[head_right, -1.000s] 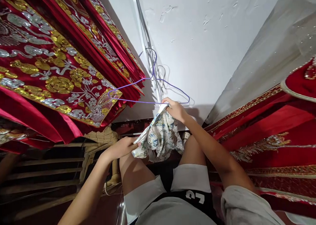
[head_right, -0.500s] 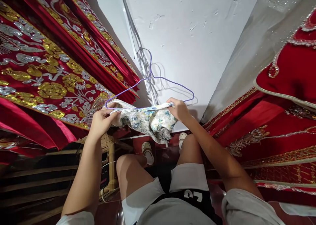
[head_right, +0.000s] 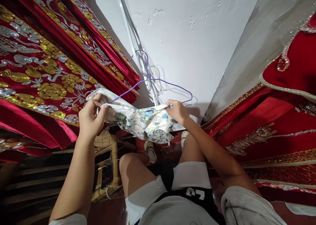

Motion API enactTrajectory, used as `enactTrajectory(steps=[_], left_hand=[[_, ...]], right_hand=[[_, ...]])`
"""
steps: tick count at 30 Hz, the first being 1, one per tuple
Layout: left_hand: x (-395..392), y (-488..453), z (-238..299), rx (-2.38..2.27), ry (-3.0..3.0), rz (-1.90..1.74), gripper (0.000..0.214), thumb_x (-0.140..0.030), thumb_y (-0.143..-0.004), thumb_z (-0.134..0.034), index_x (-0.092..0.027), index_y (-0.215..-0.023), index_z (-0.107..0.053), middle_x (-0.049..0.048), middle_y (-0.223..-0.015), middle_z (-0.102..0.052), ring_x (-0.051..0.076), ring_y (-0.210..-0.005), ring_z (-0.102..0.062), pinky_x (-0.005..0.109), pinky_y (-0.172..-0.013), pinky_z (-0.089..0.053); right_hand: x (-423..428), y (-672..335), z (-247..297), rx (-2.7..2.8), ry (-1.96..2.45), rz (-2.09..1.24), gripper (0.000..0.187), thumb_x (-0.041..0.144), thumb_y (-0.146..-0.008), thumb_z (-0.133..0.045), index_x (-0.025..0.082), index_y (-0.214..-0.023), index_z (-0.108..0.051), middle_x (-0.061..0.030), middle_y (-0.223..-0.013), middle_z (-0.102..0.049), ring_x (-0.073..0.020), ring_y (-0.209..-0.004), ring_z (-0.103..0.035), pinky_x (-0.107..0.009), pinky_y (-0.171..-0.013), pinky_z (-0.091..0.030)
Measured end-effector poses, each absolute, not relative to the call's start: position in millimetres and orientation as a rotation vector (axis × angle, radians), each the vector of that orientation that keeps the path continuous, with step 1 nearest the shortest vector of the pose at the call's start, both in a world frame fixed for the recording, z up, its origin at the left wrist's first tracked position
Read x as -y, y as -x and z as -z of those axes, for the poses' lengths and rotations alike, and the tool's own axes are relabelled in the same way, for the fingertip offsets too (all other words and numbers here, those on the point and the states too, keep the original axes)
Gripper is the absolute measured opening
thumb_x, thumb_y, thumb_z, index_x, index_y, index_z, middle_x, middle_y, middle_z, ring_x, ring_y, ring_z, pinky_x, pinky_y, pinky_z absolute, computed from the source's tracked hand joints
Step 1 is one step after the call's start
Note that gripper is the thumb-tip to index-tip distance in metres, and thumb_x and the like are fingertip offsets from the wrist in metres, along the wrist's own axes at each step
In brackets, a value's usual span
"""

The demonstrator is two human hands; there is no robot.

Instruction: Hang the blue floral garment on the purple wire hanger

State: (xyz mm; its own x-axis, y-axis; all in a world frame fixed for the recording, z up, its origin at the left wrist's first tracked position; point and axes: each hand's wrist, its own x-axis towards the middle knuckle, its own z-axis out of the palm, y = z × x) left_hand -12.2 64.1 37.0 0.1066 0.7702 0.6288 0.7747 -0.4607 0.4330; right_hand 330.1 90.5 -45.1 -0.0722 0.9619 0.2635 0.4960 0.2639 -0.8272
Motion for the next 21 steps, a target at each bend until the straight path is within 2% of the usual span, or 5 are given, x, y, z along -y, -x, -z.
enactTrajectory(steps=[6, 11, 14, 18, 21], left_hand=[[-101.9, -9.8, -48.4, 1.667, 2.499, 1.150, 0.028, -0.035, -0.099, -0.047, -0.019, -0.116, -0.062, 0.0018, -0.081, -0.068, 0.017, -0.067, -0.059, 0.030, -0.070, -0.049], [-101.7, -13.3, -42.4, 1.642, 2.648, 1.110, 0.033, -0.036, -0.098, -0.044, -0.019, -0.105, -0.071, 0.0037, -0.091, -0.072, 0.019, -0.080, -0.063, 0.029, -0.076, -0.048], [-100.4, -12.8, -41.1, 1.671, 2.697, 1.144, 0.036, -0.042, -0.098, -0.045, -0.019, -0.106, -0.072, 0.0052, -0.097, -0.074, 0.021, -0.087, -0.065, 0.030, -0.079, -0.050], [-100.4, -10.0, -40.7, 1.682, 2.669, 1.211, 0.038, -0.045, -0.099, -0.045, -0.020, -0.105, -0.073, 0.0064, -0.095, -0.073, 0.022, -0.085, -0.065, 0.032, -0.081, -0.052], [-95.8, -5.6, -39.9, 1.629, 2.495, 1.289, 0.033, -0.043, -0.099, -0.048, -0.023, -0.104, -0.074, 0.0075, -0.101, -0.071, 0.024, -0.096, -0.065, 0.037, -0.093, -0.052]], right_hand=[[-73.0, -338.2, 39.7, 1.676, 1.237, -0.760, 0.020, 0.028, -0.077, -0.061, 0.021, -0.089, -0.075, -0.0061, -0.091, -0.074, -0.0234, -0.084, -0.066, -0.030, -0.068, -0.048], [-72.3, -377.1, 26.0, 1.472, 1.293, -0.612, 0.076, 0.018, -0.074, -0.058, 0.024, -0.150, -0.052, -0.0009, -0.078, -0.071, -0.0164, -0.057, -0.055, -0.029, -0.052, -0.044], [-89.9, -397.2, 15.1, 1.380, 1.325, -0.632, 0.091, 0.018, -0.073, -0.064, 0.022, -0.160, -0.037, -0.0008, -0.078, -0.070, -0.0148, -0.054, -0.051, -0.028, -0.050, -0.042], [-118.2, -410.0, -2.4, 1.451, 1.331, -0.793, 0.058, 0.020, -0.066, -0.077, 0.011, -0.123, -0.073, -0.0035, -0.074, -0.070, -0.0172, -0.064, -0.060, -0.030, -0.058, -0.047], [-120.0, -418.5, -18.1, 1.488, 1.362, -0.896, 0.025, 0.028, -0.062, -0.086, 0.013, -0.081, -0.078, -0.0035, -0.067, -0.068, -0.0183, -0.065, -0.062, -0.029, -0.056, -0.046]])
